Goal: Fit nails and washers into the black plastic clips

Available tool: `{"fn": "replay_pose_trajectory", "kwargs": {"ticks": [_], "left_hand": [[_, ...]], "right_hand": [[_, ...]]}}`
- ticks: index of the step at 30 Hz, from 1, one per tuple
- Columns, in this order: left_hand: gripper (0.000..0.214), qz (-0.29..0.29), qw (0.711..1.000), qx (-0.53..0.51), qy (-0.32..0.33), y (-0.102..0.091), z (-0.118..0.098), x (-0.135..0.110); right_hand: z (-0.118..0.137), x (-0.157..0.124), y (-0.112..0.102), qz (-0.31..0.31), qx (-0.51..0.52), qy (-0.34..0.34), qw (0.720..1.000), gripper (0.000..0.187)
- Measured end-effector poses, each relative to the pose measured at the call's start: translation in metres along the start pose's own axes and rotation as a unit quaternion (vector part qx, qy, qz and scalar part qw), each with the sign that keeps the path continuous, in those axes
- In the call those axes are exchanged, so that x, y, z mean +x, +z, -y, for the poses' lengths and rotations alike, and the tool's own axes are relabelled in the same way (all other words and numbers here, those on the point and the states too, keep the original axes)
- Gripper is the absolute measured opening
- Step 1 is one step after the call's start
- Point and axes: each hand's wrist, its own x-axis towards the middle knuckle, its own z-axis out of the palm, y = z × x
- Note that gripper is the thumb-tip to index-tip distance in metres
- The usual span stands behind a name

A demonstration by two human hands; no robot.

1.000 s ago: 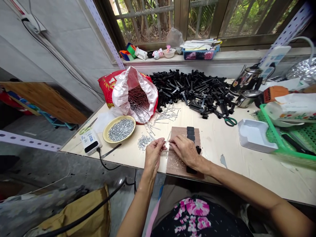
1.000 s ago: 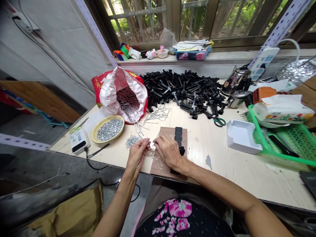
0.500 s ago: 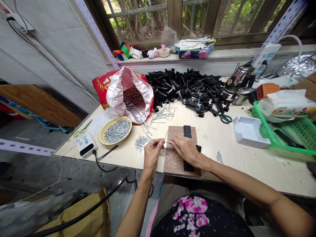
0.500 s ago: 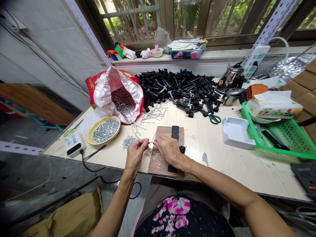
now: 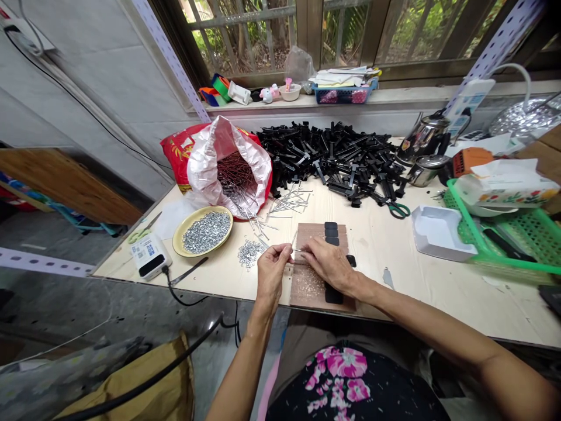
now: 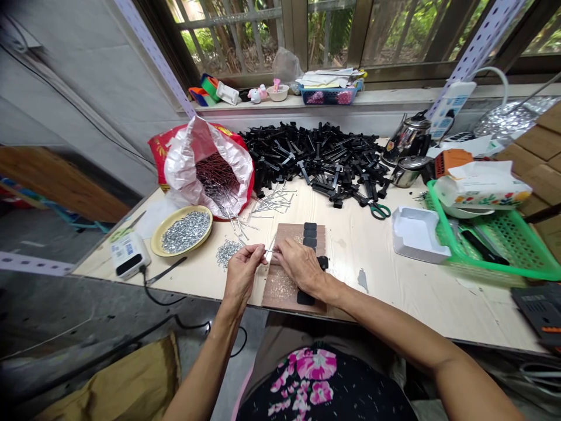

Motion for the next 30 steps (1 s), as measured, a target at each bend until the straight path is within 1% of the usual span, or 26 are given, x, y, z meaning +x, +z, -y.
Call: {"fn": "replay_pose_trajectory", "kwargs": {"ticks": [3, 5, 7, 10, 14, 17, 19, 22, 24, 25, 27, 29, 30], "left_hand": [[0.025, 0.003, 1.000, 0.012, 0.000, 0.000, -0.001, -0.001], [0.025, 0.007, 1.000, 0.019, 0.000, 0.001, -0.001, -0.002], [0.025, 0.014, 1.000, 0.014, -0.004, 0.001, 0.000, -0.002], [0.029, 0.027, 0.998, -0.037, -0.035, 0.004, 0.000, -0.001], [0.039, 0.045, 0.988, -0.116, -0.092, 0.012, -0.002, -0.001], [0.051, 0.028, 0.992, -0.090, -0.089, 0.016, -0.001, -0.004], [0.055, 0.013, 0.997, -0.038, -0.068, 0.016, 0.003, -0.006], [0.057, 0.012, 0.998, 0.057, -0.032, 0.015, 0.014, -0.009], [0.056, 0.006, 0.992, 0.123, -0.004, 0.015, 0.021, -0.011], [0.055, 0.000, 0.988, 0.155, 0.011, 0.015, 0.024, -0.012], [0.052, -0.009, 0.978, 0.206, 0.036, 0.015, 0.029, -0.012], [0.051, -0.008, 0.971, 0.237, 0.044, 0.016, 0.030, -0.011], [0.050, -0.007, 0.968, 0.248, 0.044, 0.016, 0.030, -0.011]], "right_hand": [[-0.003, -0.001, 0.001, 0.015, -0.008, 0.013, 1.000, 0.025], [-0.006, 0.000, 0.002, 0.029, 0.022, 0.018, 0.999, 0.027], [-0.008, 0.001, 0.001, 0.032, 0.075, 0.020, 0.996, 0.024], [-0.009, 0.001, -0.004, 0.011, 0.130, 0.023, 0.991, 0.017], [-0.014, -0.008, -0.018, -0.006, 0.120, 0.030, 0.992, 0.018], [-0.035, -0.012, -0.029, -0.017, 0.081, 0.040, 0.996, 0.019], [-0.058, -0.010, -0.035, -0.026, 0.036, 0.047, 0.998, 0.020], [-0.094, -0.005, -0.039, -0.030, -0.050, 0.050, 0.997, 0.022], [-0.106, -0.008, -0.034, -0.022, -0.078, 0.033, 0.996, 0.023], [-0.108, -0.013, -0.030, -0.013, -0.076, 0.012, 0.997, 0.024], [-0.103, -0.027, -0.021, 0.020, -0.055, -0.060, 0.997, 0.026], [-0.097, -0.040, -0.015, 0.063, -0.029, -0.143, 0.987, 0.030], [-0.095, -0.043, -0.016, 0.078, -0.022, -0.165, 0.983, 0.031]]}}
